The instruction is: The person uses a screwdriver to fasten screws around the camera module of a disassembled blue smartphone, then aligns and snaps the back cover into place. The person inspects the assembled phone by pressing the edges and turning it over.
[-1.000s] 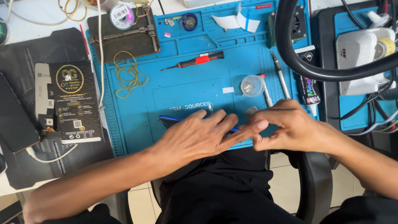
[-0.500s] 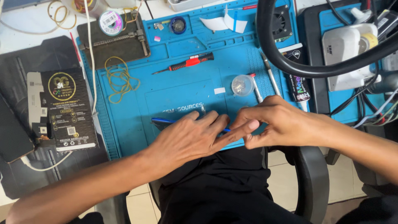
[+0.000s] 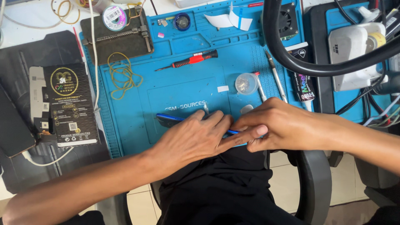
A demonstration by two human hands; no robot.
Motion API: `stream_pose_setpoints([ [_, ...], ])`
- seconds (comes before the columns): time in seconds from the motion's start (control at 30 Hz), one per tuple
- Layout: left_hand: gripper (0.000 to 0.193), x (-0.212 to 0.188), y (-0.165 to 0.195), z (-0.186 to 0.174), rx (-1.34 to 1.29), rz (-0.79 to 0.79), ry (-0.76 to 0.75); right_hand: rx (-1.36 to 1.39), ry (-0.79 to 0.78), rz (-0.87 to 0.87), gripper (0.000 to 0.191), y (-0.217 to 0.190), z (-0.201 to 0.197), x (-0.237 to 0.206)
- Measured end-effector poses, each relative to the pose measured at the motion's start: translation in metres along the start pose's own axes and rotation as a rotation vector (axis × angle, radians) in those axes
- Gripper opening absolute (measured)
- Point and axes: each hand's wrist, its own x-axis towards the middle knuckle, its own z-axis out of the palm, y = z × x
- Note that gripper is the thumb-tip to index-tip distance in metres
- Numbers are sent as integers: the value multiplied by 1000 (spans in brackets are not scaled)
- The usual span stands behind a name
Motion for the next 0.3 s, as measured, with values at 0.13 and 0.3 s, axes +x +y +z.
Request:
stream_pose_setpoints([
  [0.13,86,2,-2,-1,-7,6,-26,38,-30,32,37,1,-3,3],
  [0.3,85,5,-1,-2,11,8,-20,106,-12,-64,34,13,0,2],
])
